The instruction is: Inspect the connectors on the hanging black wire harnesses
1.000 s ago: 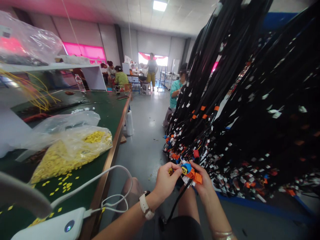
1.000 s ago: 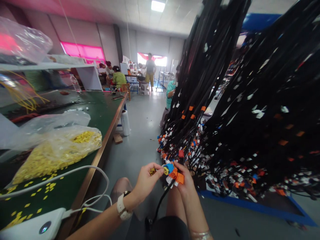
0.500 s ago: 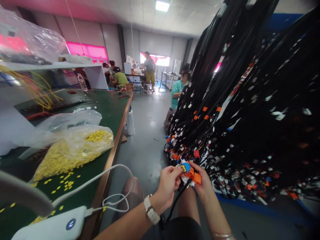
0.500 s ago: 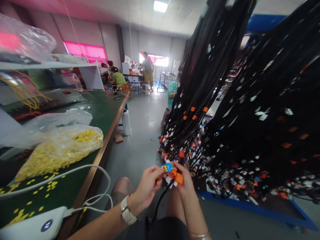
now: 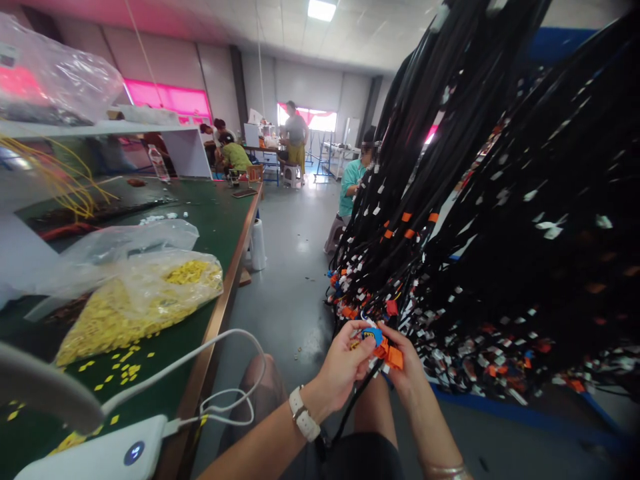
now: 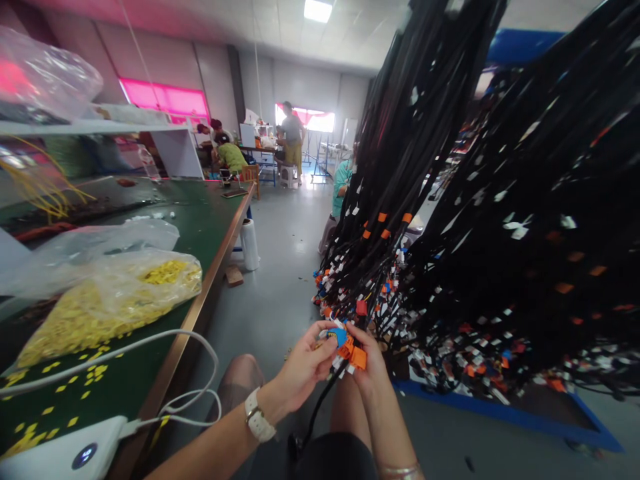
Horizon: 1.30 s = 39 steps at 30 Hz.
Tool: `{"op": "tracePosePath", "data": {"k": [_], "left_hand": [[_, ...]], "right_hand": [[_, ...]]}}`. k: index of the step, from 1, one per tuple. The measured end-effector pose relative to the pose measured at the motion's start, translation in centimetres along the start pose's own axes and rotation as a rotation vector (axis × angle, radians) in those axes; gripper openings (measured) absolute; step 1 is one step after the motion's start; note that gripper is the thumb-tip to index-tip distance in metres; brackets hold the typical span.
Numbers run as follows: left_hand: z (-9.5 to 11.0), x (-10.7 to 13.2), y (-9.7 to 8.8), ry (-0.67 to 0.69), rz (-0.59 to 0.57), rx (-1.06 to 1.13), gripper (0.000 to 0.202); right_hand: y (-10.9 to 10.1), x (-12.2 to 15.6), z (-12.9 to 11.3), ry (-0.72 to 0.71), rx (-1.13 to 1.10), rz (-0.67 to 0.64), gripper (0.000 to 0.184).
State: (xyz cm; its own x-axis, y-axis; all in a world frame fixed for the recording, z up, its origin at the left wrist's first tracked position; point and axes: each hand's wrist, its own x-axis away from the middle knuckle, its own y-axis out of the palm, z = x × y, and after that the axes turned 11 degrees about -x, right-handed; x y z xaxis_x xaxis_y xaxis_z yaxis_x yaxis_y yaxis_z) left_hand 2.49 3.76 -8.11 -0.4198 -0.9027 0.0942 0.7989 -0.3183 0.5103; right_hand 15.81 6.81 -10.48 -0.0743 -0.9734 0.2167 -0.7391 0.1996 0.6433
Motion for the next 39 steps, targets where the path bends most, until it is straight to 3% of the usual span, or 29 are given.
{"op": "tracePosePath", "data": {"k": [6,14,20,26,32,39], "left_hand": [[0.4,-0.5,-0.6,0.012,-0.072,-0.201,0.049],[0.4,-0.5,-0.6,-0.001,0.011,-0.179,0.047],[0.6,-0.5,-0.5,0.029,0.035,-0.181,0.042],[0.5,-0.4,-0.9,0.004,-0.089,-0.221,0.047],[0.6,-0.1,-0.4,0.027,0.001,-0.183,0.043],[0.4,-0.2,-0.2,0.063,0.073,-0.153,0.041]], "right_hand": [[-0.1,0.3,-0.4,0.119,-0.045,0.035,0.013],[1.6,1.0,-0.6,0.178,-0.131,0.057,0.02],[1.1,0.6,-0.5,0.143,-0.053,-0.002,0.018],[-0.5,0.2,-0.4,0.073,0.054,-0.008,0.015],[0.1,0.5,-0.3,0.095,0.061,0.038,0.018],[0.9,0.5,-0.5,0.142,0.039,0.005,0.016]]}}
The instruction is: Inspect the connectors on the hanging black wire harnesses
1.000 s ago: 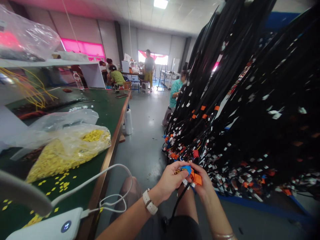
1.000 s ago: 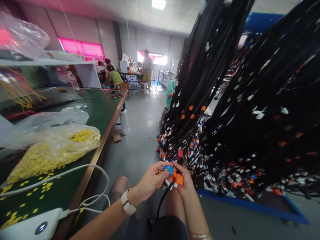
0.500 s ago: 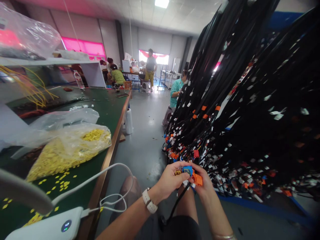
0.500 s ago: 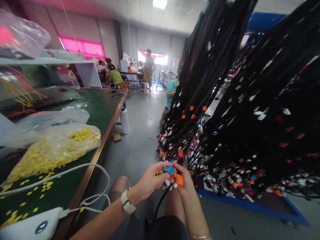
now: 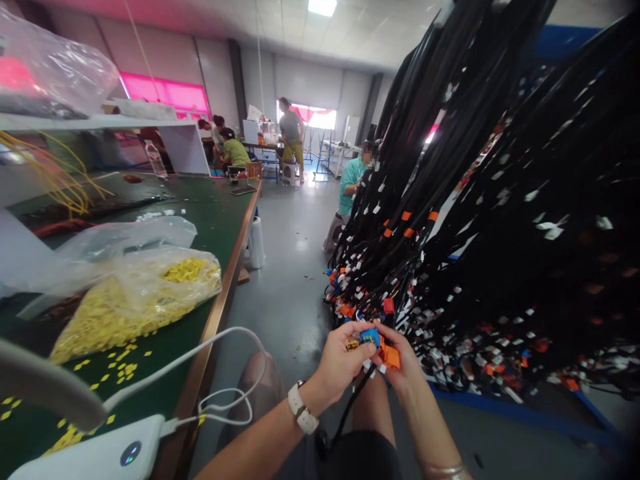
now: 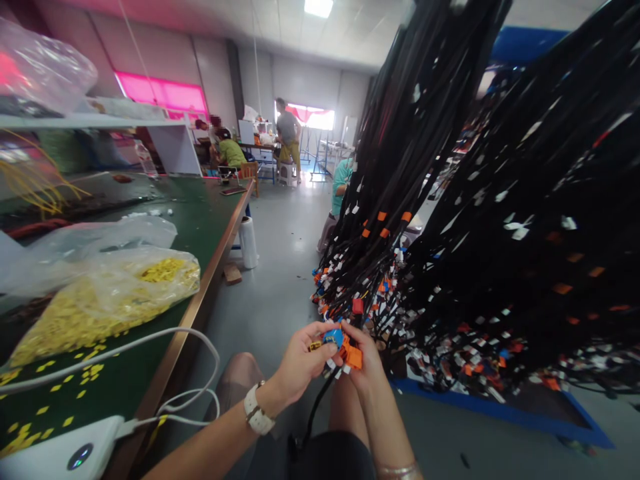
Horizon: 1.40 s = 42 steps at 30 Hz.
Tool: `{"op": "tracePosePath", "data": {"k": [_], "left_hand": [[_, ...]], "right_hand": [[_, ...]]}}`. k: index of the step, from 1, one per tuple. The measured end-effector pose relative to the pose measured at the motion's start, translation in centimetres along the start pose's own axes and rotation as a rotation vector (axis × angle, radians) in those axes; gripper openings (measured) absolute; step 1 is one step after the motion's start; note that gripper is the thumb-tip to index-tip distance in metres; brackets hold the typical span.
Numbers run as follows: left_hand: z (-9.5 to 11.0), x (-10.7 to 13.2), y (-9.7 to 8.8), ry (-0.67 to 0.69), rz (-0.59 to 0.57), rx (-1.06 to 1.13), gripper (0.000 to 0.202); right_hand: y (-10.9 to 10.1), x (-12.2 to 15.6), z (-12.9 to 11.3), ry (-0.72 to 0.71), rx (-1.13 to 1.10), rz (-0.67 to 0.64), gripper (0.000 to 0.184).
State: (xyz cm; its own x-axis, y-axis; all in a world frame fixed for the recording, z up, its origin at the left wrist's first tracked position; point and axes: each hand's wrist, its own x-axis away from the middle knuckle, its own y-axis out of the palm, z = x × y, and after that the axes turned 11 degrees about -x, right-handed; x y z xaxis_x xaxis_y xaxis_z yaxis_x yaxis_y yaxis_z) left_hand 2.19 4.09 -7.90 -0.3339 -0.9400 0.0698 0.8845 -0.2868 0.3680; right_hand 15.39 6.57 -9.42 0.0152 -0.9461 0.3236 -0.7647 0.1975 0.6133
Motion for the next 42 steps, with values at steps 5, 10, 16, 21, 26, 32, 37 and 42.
{"op": "tracePosePath", "data": {"k": [5,10,16,21,26,32,37,42], "left_hand": [[0.0,-0.4,-0.4,-0.046,-0.128,0.011,0.046],[0.2,-0.5,-0.8,-0.082,-0.167,0.084,0.05],[0.2,-0.3,-0.5,-0.066,-0.045,0.052,0.044],[0.4,-0.3,-0.6,-0.06,-0.068,0.044,0.048],[0.4,-0.8,-1.2,-0.114,-0.083,0.103,0.054],[0.2,-1.6,-2.2,-0.168,0.186,0.241,0.027],[0.6,-1.9,-2.7,-0.136,0.336,0.331,0.03],[0.8,-2.1,-3.0,-0.111,0.331,0.349,0.03]], "right_hand": [[-0.2,0.1,-0.1,-0.007,-0.027,0.029,0.013],[-0.3,0.1,-0.3,0.015,-0.078,0.063,0.012],[0.0,0.0,0.0,0.021,-0.023,0.003,0.014],[0.1,0.0,-0.1,0.04,-0.054,0.027,0.015],[-0.1,0.0,-0.4,0.078,-0.099,0.03,0.013],[-0.8,-0.5,-0.2,0.04,-0.082,0.048,0.01],[-1.3,-0.5,-0.2,-0.01,-0.076,0.088,0.014],[-1.1,0.1,-0.4,-0.06,-0.027,0.072,0.02]]}}
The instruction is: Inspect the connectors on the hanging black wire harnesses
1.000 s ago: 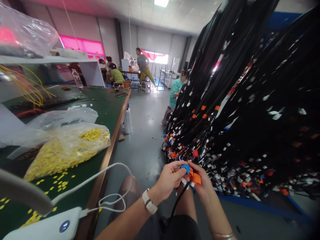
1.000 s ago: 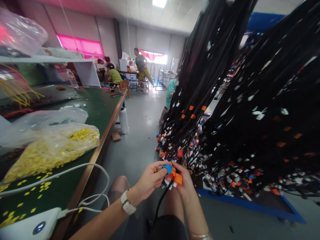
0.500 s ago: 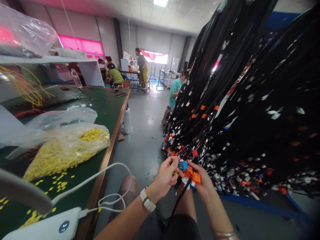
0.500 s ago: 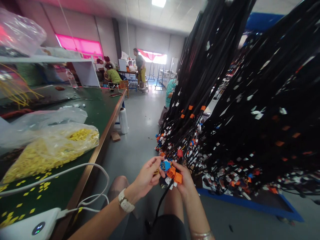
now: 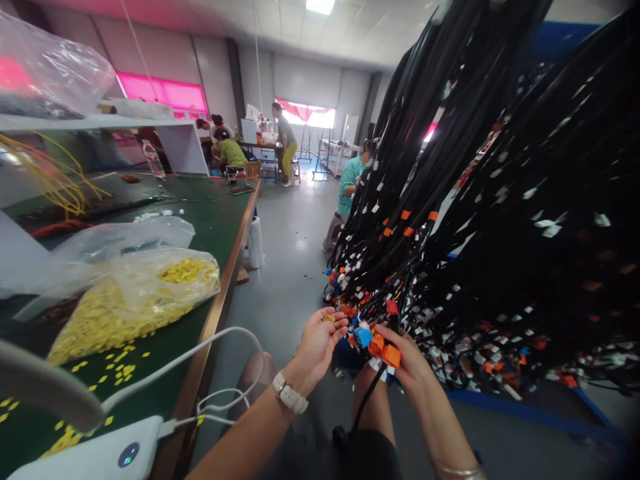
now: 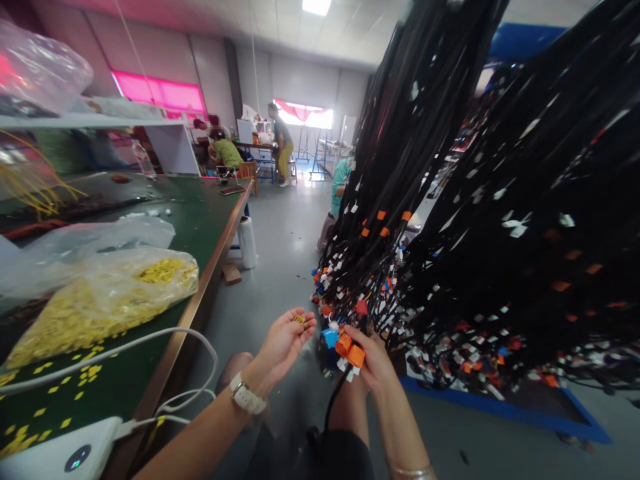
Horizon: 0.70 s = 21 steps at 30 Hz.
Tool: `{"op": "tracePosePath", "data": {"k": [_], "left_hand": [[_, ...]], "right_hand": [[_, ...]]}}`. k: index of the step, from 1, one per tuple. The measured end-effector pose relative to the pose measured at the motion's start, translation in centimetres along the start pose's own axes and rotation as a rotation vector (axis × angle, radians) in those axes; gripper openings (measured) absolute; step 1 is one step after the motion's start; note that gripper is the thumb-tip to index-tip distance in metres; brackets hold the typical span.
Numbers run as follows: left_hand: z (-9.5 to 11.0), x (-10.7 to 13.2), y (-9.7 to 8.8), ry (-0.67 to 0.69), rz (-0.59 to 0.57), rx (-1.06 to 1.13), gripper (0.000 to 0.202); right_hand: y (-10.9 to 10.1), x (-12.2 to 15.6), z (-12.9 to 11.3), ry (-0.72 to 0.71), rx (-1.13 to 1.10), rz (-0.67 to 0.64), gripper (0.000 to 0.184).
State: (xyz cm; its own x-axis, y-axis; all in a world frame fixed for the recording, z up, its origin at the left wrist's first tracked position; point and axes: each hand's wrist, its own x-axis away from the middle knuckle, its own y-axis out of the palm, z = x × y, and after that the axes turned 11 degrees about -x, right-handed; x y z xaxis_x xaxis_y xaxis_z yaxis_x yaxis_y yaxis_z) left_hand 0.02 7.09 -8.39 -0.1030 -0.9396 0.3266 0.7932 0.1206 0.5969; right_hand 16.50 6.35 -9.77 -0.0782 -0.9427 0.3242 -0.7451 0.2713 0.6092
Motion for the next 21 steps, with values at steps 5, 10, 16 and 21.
{"op": "tracePosePath", "data": {"k": [5,10,16,21], "left_hand": [[0.5,0.7,0.1,0.04,-0.125,-0.145,0.026],[1.3,2.0,0.6,0.101,-0.422,-0.521,0.026],[0.8,1.7,0.7,0.199,-0.455,-0.773,0.027],[0.4,0.6,-0.1,0.161,-0.366,-0.859,0.033]], "right_hand": [[0.4,0.5,-0.3,-0.009,0.023,0.005,0.026],[0.4,0.5,-0.4,0.009,0.042,0.015,0.025],[0.5,0.7,-0.5,0.025,0.042,-0.028,0.022],[0.6,1.1,-0.9,0.064,0.036,-0.001,0.017]]}}
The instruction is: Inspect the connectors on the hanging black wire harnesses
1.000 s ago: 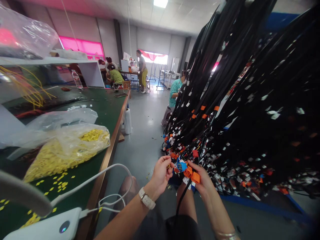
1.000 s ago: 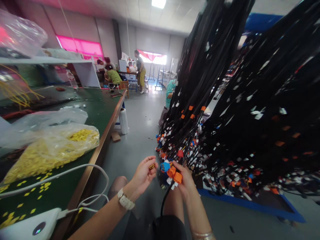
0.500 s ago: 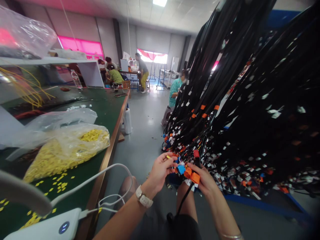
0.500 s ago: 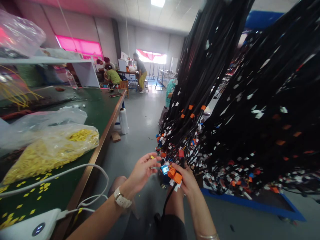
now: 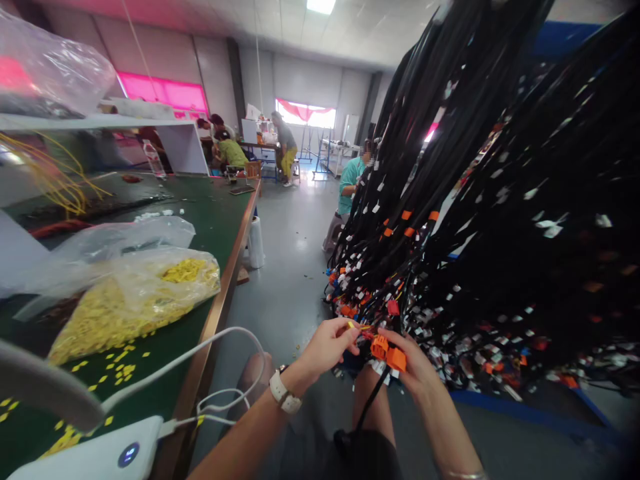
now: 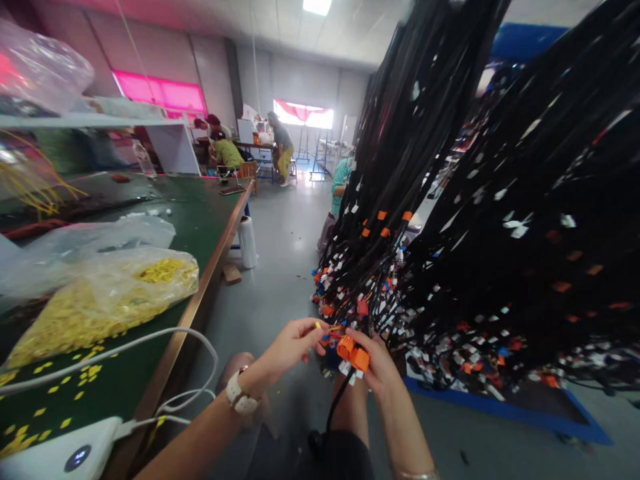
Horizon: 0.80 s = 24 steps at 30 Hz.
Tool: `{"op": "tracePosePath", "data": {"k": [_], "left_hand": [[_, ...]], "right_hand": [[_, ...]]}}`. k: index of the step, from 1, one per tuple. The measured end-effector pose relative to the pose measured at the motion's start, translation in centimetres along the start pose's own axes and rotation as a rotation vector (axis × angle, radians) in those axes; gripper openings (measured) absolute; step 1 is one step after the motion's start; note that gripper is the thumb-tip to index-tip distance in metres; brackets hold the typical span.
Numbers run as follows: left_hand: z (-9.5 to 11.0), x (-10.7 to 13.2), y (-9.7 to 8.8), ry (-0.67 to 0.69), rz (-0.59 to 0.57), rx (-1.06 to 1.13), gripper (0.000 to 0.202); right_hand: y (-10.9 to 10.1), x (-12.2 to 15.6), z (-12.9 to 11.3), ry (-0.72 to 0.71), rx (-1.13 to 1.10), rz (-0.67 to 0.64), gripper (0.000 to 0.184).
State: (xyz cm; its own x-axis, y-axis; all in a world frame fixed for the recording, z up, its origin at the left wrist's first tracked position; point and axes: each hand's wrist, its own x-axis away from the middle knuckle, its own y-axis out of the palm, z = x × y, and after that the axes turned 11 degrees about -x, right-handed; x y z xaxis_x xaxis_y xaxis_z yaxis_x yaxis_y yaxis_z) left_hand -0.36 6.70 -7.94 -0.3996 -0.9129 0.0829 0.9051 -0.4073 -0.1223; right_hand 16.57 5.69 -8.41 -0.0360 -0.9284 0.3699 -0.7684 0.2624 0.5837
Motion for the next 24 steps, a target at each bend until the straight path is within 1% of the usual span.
{"op": "tracePosePath", "data": {"k": [3,6,11,14,16,17,21,24], "left_hand": [[-0.2,-0.1,-0.2,-0.034,0.029,0.053,0.039],[0.1,0.1,-0.4,-0.047,0.067,0.101,0.041],[1.0,0.6,-0.3,0.041,0.028,0.255,0.044],[1.0,0.7,0.2,0.061,-0.001,0.264,0.039],[0.6,0.8,0.6,0.089,0.002,0.209,0.034],[0.4,0.7,0.9,0.112,0.022,0.161,0.031],[-0.5,0.8,1.6,0.215,0.176,-0.086,0.02],[-0.7,0.9,1.9,0.28,0.244,-0.228,0.021]], "right_hand": [[0.0,0.1,-0.3,0.063,-0.038,0.002,0.015],[-0.1,0.1,-0.3,0.086,-0.06,0.0,0.014],[-0.1,-0.2,0.1,0.056,-0.054,0.0,0.011],[0.1,-0.4,0.3,0.033,-0.059,0.012,0.01],[0.1,-0.4,0.3,0.041,-0.057,0.012,0.008],[0.2,-0.4,0.3,0.046,-0.058,0.007,0.008],[0.2,-0.5,0.4,0.024,-0.056,-0.022,0.007],[0.2,-0.7,0.6,-0.032,-0.003,-0.048,0.005]]}}
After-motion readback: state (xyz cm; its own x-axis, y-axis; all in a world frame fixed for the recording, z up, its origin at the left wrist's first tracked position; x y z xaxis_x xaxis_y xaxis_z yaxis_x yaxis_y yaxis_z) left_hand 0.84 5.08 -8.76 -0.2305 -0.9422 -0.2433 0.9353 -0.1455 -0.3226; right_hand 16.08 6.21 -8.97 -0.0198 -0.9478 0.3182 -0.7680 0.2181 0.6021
